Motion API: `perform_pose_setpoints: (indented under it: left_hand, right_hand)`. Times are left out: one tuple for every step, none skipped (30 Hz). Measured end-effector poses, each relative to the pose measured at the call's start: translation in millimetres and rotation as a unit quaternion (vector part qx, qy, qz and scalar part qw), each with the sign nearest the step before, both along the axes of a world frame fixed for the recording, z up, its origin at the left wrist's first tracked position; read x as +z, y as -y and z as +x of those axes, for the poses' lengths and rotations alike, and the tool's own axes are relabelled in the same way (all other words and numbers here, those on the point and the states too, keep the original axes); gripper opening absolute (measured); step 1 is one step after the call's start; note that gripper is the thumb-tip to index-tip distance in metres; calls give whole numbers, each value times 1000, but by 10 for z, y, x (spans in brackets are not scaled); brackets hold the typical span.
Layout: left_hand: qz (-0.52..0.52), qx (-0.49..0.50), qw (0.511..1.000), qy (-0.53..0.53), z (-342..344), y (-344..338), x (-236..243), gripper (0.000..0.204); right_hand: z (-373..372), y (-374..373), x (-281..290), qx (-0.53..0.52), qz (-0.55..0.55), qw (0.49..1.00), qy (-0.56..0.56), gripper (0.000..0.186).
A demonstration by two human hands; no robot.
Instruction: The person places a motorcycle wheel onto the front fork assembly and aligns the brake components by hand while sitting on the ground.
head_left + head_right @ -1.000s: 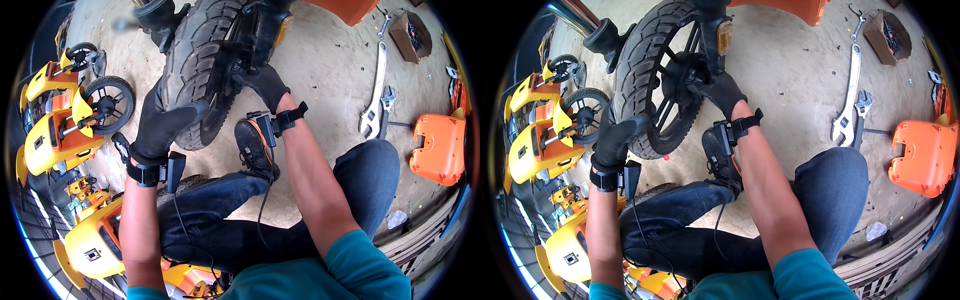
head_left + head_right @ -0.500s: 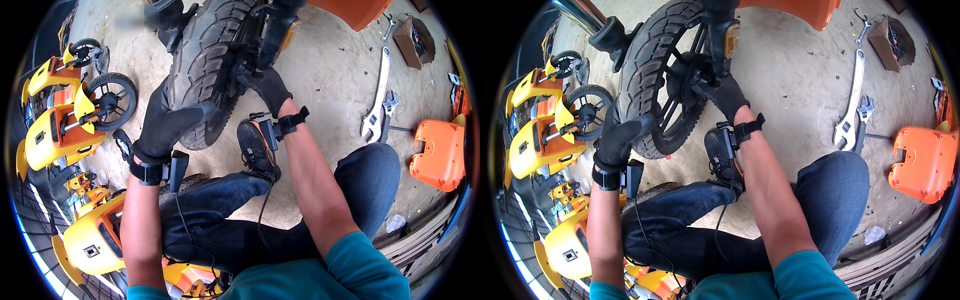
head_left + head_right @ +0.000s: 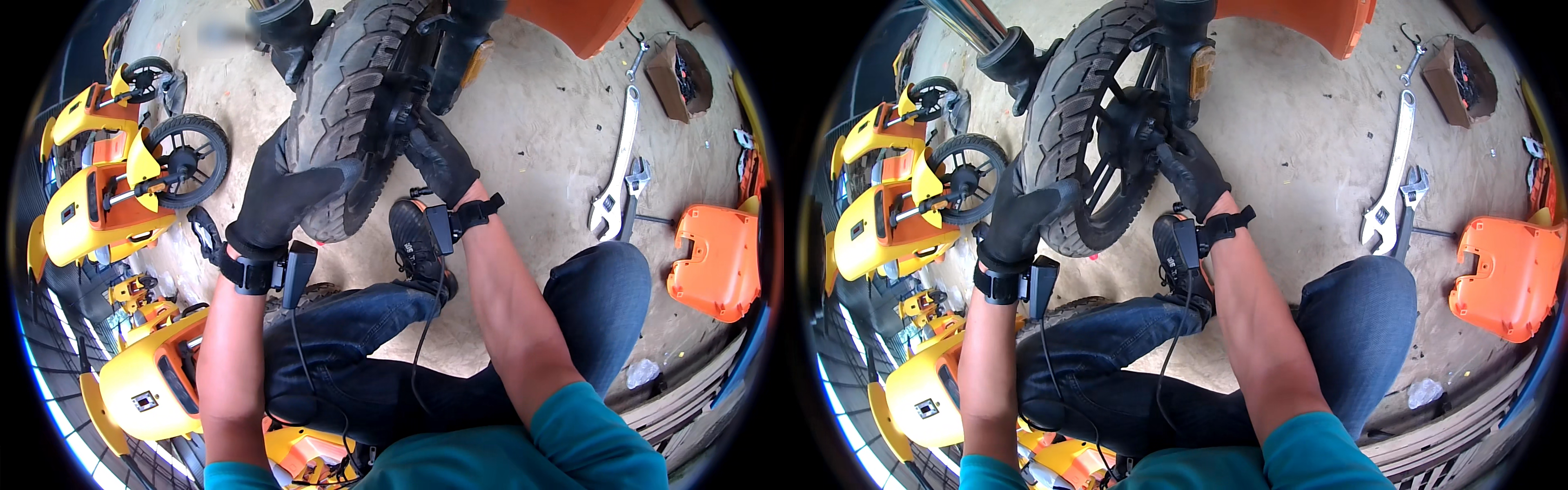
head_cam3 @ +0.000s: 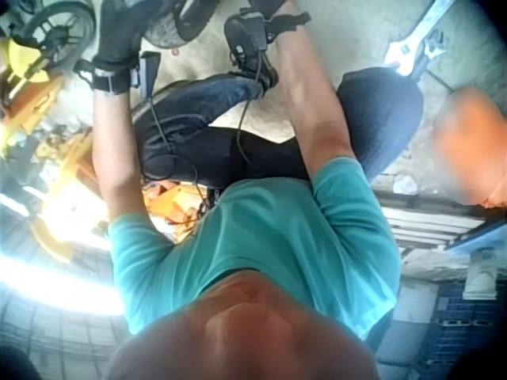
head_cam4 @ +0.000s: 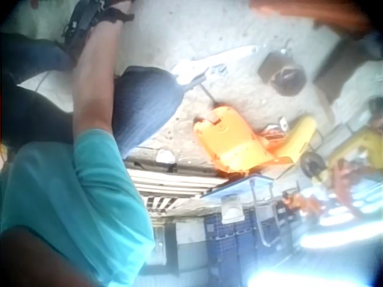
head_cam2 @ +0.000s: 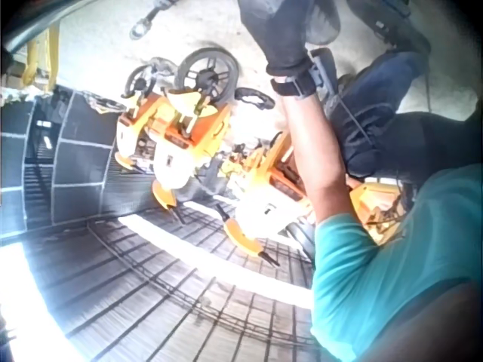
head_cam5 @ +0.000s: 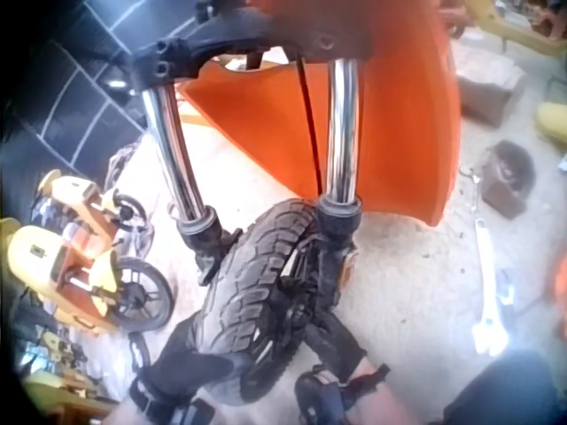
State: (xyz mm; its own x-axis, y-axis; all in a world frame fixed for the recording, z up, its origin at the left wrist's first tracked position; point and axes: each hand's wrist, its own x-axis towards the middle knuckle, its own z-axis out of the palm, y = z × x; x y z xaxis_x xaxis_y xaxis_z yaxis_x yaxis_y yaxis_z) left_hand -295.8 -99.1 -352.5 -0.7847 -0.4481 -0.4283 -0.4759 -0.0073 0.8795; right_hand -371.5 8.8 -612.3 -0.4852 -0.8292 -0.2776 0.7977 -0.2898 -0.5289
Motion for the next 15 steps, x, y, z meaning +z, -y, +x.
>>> perform_pose_setpoints:
  left_hand:
    - [-11, 5, 1000, 11, -1, 1, 5, 64]
    - [-21, 9, 1000, 21, 2, 0, 6, 63]
    - [-7, 18, 1000, 23, 16, 1, 7, 62]
    - [-11, 19, 1000, 21, -12, -18, 12, 62]
    - [-6, 22, 1000, 12, -40, -40, 14, 61]
    - [-1, 26, 1000, 3, -58, -43, 26, 61]
    - [57, 40, 998, 9, -43, -9, 40, 63]
    - [56, 41, 998, 7, -46, 6, 58, 63]
    - [54, 38, 998, 18, -54, 19, 81, 63]
    - [53, 36, 998, 29, -51, 23, 92, 62]
    - [52, 38, 998, 29, -33, 30, 74, 62]
    - [61, 41, 997, 16, -5, 37, 35, 62]
    - [68, 44, 997, 4, 21, 49, 21, 62]
    - [70, 41, 997, 2, -8, 28, 10, 62]
    - [45, 35, 998, 9, -39, -1, 1, 62]
  right_hand:
    - [8, 9, 70, 4, -4, 1000, 0, 56]
    - [13, -11, 182, 6, 1, 998, 62, 57]
    - [25, -12, 276, 9, 6, 992, 123, 59]
    - [12, -10, 273, 10, 2, 993, 121, 59]
    - [-7, -12, 268, 8, 7, 992, 124, 58]
    - [-12, -5, 267, 6, 12, 992, 128, 57]
    - [19, -8, 284, -2, 10, 991, 130, 55]
    - [30, 6, 295, 0, 9, 992, 129, 55]
    - [42, 30, 306, 9, 20, 988, 152, 54]
    - [62, 46, 339, 20, 32, 984, 175, 53]
    - [105, 71, 379, 22, 31, 984, 174, 53]
    - [159, 103, 425, 10, 95, 986, 135, 52]
    - [194, 144, 463, -2, 156, 983, 95, 51]
    - [181, 146, 353, -6, 157, 983, 93, 51]
    - [176, 164, 177, 16, 112, 990, 84, 51]
